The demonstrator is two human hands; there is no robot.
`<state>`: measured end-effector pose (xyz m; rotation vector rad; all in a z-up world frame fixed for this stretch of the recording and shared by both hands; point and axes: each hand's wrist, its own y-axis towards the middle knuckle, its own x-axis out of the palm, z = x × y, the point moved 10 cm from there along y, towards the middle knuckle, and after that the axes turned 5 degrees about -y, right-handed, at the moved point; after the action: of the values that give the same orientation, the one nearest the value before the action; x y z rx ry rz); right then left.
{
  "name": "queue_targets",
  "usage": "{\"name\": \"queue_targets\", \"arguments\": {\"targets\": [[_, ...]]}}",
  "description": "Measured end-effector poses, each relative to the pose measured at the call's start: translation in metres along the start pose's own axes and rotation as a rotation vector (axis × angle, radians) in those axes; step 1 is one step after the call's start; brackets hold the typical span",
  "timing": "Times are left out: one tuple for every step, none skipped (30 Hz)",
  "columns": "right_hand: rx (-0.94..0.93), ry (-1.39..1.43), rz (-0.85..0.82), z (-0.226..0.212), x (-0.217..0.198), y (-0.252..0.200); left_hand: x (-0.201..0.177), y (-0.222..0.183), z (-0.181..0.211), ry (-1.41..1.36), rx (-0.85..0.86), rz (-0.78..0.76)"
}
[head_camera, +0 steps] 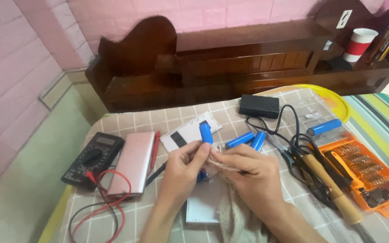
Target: Cleaning the terminals of 18650 batteries with a cloth and placing them into a battery holder on a repair bench.
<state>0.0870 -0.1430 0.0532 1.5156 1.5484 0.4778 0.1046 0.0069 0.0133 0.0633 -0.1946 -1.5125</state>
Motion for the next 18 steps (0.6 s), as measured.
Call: {"name": "queue_targets", "arguments": {"targets": [[-0.009, -0.067, -0.021, 0.0, 0.002, -0.002, 0.0, -0.003, -0.002, -0.057, -0.049, 0.008], [-0.003, -0.063, -0.027, -0.003, 0.001, -0.002, -0.001, -0.004, -0.004, -0.057, -0.058, 0.013], [0.044, -0.054, -0.073, -0.001, 0.004, -0.001, 0.0, -0.004, -0.003, -0.025, -0.045, 0.003], [0.086, -0.045, -0.118, 0.0, 0.007, 0.0, 0.0, -0.004, -0.002, 0.007, -0.027, -0.007], [0.087, -0.041, -0.123, 0.0, 0.009, 0.001, -0.002, -0.004, -0.004, 0.007, -0.03, -0.001], [0.164, -0.048, -0.151, 0.007, 0.011, 0.0, -0.001, -0.003, -0.003, 0.005, -0.015, -0.011], [0.24, -0.054, -0.179, 0.015, 0.013, -0.001, 0.001, -0.003, -0.002, 0.003, 0.001, -0.022], [0.24, -0.054, -0.18, 0.016, 0.014, -0.002, 0.001, -0.003, -0.001, 0.002, 0.001, -0.021], [0.284, -0.097, -0.181, 0.021, 0.014, -0.004, 0.0, -0.003, -0.003, -0.029, -0.031, 0.001], [0.331, -0.139, -0.18, 0.026, 0.014, -0.007, -0.001, -0.004, -0.006, -0.059, -0.065, 0.021], [0.331, -0.139, -0.18, 0.024, 0.013, -0.006, -0.001, -0.005, -0.005, -0.059, -0.065, 0.021], [0.289, -0.123, -0.17, 0.018, 0.012, -0.002, -0.001, -0.005, -0.004, -0.077, -0.064, 0.03], [0.247, -0.107, -0.16, 0.012, 0.011, 0.001, -0.001, -0.006, -0.004, -0.095, -0.063, 0.039], [0.249, -0.108, -0.16, 0.013, 0.012, 0.0, -0.001, -0.007, -0.002, -0.096, -0.064, 0.038], [0.191, -0.109, -0.152, 0.009, 0.011, 0.0, -0.001, -0.009, -0.001, -0.068, -0.066, 0.041], [0.13, -0.113, -0.14, 0.005, 0.011, 0.003, -0.002, -0.008, 0.001, -0.04, -0.063, 0.04], [0.127, -0.117, -0.136, 0.006, 0.011, 0.002, -0.003, -0.006, -0.003, -0.041, -0.059, 0.036], [0.12, -0.158, -0.016, 0.007, -0.002, 0.003, -0.007, -0.004, -0.008, -0.056, -0.06, 0.066]]}}
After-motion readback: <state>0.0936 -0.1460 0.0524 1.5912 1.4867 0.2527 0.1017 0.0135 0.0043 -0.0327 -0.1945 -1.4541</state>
